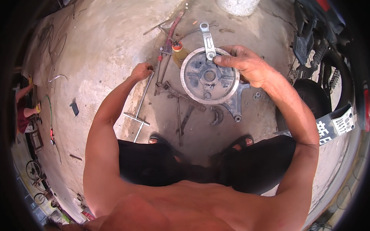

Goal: The person works on a motorcycle brake assembly by hand, first checking the internal components of the brake hub and then using a T-handle wrench to loosen or tighten a bolt on the brake arm.

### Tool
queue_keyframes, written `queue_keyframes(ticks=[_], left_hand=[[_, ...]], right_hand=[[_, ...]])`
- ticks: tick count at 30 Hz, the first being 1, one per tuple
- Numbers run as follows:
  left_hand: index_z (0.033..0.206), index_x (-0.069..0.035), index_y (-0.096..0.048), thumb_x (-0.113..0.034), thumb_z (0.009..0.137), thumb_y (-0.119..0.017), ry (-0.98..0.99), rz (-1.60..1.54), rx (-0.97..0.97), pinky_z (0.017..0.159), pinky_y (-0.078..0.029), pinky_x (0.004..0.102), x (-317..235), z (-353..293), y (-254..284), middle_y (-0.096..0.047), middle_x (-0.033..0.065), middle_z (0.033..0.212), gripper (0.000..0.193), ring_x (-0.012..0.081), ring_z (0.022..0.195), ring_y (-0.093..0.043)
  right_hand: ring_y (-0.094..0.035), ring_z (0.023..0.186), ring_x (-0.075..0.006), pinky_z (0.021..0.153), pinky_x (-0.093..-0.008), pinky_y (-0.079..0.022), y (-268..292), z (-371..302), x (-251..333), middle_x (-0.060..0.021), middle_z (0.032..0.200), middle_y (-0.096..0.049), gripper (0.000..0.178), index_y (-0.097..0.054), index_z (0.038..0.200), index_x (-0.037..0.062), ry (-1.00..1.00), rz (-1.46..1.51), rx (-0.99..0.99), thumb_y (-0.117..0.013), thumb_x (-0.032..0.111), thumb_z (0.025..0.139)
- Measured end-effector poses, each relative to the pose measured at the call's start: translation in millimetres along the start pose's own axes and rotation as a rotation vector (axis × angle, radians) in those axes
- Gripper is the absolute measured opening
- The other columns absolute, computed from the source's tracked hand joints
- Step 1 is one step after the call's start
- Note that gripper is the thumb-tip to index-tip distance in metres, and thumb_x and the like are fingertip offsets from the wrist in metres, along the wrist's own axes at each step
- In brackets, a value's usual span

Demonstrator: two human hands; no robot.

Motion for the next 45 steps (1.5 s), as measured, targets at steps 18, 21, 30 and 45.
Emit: queue_keyframes(ticks=[18, 21, 30, 45], left_hand=[[0.096, -0.002, -0.070, -0.026, 0.086, -0.073, 0.086, -0.309, -0.407, 0.077, -0.055, 0.0368, -7, 35, 76, -0.075, 0.0148, 0.091, 0.027, 0.0250, 0.082, -0.072], [0.094, 0.000, -0.069, -0.016, 0.092, -0.072, -0.144, -0.717, -0.553, 0.065, -0.049, 0.0259, -83, 7, 163, -0.065, 0.0011, 0.075, 0.016, 0.0086, 0.067, -0.056], [0.097, 0.000, -0.069, -0.001, 0.081, -0.078, -0.990, -0.236, -0.363, 0.066, -0.052, 0.0333, -347, -163, 203, -0.066, 0.0100, 0.086, 0.018, 0.0232, 0.073, -0.064], [0.091, -0.004, -0.069, -0.003, 0.076, -0.078, -1.080, -0.074, -0.421, 0.058, -0.049, 0.0395, -375, -170, 185, -0.062, 0.0104, 0.079, 0.017, 0.0313, 0.068, -0.063]], right_hand=[[-0.069, 0.096, -0.0149, 0.083, -0.0280, -0.059, 36, 8, -10, -0.0127, 0.112, -0.070, 0.047, -0.055, 0.131, -0.0099, -0.031, 0.044, -0.104, -0.069, 0.016, 0.095], [-0.069, 0.088, -0.0146, 0.078, -0.0274, -0.057, 31, 8, -9, -0.0108, 0.106, -0.072, 0.044, -0.060, 0.124, -0.0112, -0.015, -0.006, -0.131, -0.070, 0.019, 0.094], [-0.069, 0.093, -0.0142, 0.081, -0.0273, -0.058, 5, 8, -8, -0.0122, 0.110, -0.070, 0.044, -0.057, 0.127, -0.0111, -0.007, 0.027, -0.030, -0.069, 0.017, 0.095], [-0.068, 0.090, -0.0152, 0.077, -0.0285, -0.056, 10, -7, -11, -0.0102, 0.104, -0.072, 0.035, -0.066, 0.118, -0.0076, 0.047, -0.029, -0.135, -0.068, 0.017, 0.093]])
Point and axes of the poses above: each hand's wrist, its own z-axis towards the middle knuckle, its own y-axis out of the back of the hand, x = y × z, the point moved 9 cm from there along z, towards the middle knuckle
